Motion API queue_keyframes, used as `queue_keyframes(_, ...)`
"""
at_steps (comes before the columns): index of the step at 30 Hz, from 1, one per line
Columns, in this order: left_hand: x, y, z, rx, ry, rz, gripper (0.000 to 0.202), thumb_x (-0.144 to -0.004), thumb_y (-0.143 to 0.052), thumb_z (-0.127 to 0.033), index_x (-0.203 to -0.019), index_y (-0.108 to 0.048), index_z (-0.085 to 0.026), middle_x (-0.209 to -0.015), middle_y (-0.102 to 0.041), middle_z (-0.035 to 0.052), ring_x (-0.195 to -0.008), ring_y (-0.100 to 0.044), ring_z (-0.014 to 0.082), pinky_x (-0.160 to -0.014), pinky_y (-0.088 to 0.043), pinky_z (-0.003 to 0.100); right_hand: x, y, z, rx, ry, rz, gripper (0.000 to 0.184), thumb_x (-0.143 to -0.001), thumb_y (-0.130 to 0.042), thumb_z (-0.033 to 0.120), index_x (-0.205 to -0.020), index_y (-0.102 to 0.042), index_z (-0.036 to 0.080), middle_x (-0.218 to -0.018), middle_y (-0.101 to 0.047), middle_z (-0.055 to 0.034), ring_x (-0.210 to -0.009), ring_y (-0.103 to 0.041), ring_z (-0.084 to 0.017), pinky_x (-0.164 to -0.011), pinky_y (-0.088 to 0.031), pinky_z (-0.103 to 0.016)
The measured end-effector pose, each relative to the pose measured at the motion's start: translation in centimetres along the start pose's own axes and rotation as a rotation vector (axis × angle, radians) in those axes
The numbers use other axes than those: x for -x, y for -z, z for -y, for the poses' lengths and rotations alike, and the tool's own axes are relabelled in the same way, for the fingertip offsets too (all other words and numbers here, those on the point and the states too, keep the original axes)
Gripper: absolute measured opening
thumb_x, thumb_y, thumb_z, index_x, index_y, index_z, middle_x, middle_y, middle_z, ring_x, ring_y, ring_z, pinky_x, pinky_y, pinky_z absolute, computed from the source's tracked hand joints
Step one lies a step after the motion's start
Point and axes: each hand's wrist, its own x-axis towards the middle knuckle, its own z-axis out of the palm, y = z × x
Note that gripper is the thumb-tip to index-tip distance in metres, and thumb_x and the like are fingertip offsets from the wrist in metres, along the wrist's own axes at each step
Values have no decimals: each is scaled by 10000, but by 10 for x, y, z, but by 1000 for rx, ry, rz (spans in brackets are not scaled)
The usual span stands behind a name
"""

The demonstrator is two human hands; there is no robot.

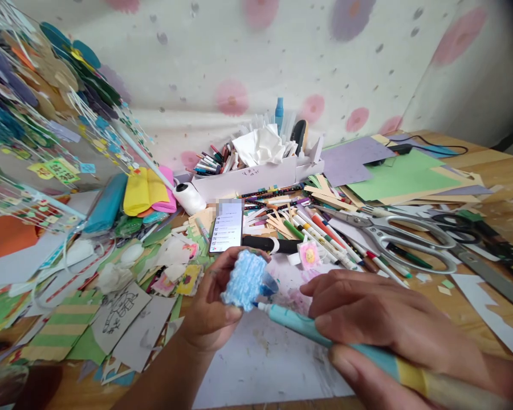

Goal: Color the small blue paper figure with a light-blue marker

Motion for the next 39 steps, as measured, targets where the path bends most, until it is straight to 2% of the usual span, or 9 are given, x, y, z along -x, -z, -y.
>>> queue_keyframes(7, 0, 2, 1, -2, 17, 4, 556, -533, -813, -259, -1069, -677, -201, -1021, -669, 57, -821, -599, 175, -699, -486, 243, -6, -3, -4, 35, 34, -35, 158, -794, -619, 96, -919, -607, 191, -793, -708, -48, -728, -687, -167, -701, -585, -260)
queue_keyframes(11, -1, 2, 2, -15, 35, 23, 548, -539, -805, -266, -1068, -678, -202, -1037, -655, 58, -840, -598, 184, -701, -490, 244, -8, -8, -6, 114, -5, -157, 116, -822, -580, 112, -890, -597, 205, -731, -700, -31, -684, -685, -161, -606, -565, -245)
queue_keyframes(15, 1, 3, 3, -42, 37, 30, 576, -536, -812, -277, -1092, -675, -218, -1028, -651, 57, -847, -589, 192, -706, -489, 251, -6, -11, -7, 71, 37, -97, 96, -827, -601, 152, -905, -602, 209, -788, -714, -43, -717, -694, -172, -660, -579, -260)
queue_keyframes(18, 2, 5, 5, -51, 48, 23, 614, -525, -821, -286, -1116, -665, -227, -1025, -653, 57, -844, -582, 191, -716, -496, 259, -5, -11, -8, 92, -12, -179, 97, -835, -588, 143, -898, -606, 214, -746, -704, -33, -696, -693, -169, -618, -573, -251)
queue_keyframes(22, 3, 8, 7, -78, 57, 28, 618, -515, -834, -294, -1108, -669, -234, -1027, -655, 58, -891, -581, 207, -742, -493, 265, -6, -9, -7, 74, 25, -115, 98, -828, -593, 140, -903, -606, 203, -758, -705, -41, -702, -686, -173, -643, -573, -269)
queue_keyframes(25, 3, 9, 7, -109, 67, 26, 639, -518, -833, -306, -1128, -655, -240, -1026, -649, 47, -847, -579, 190, -719, -488, 254, -7, -8, -6, 91, -15, -183, 110, -826, -589, 135, -900, -602, 215, -746, -701, -31, -675, -683, -167, -602, -562, -257)
queue_keyframes(29, 1, 9, 5, -161, 75, 87, 617, -537, -822, -327, -1122, -655, -222, -1017, -653, 58, -872, -579, 199, -727, -483, 249, -7, -8, -6, 80, 16, -128, 130, -817, -588, 124, -915, -607, 207, -743, -697, -40, -695, -688, -174, -632, -566, -263)
queue_keyframes(35, 1, 7, 4, -217, 76, 105, 588, -552, -806, -347, -1105, -653, -215, -962, -646, 54, -835, -577, 195, -721, -474, 253, -6, -10, -5, 72, 15, -111, 132, -829, -576, 135, -933, -595, 213, -785, -707, -46, -718, -683, -173, -651, -570, -276)
queue_keyframes(39, 3, 6, 3, -242, 74, 106, 590, -540, -803, -355, -1092, -651, -213, -922, -641, 56, -800, -577, 205, -693, -476, 270, -7, -7, -4, 71, 4, -155, 157, -806, -573, 95, -912, -589, 210, -770, -707, -51, -696, -684, -169, -622, -565, -264)
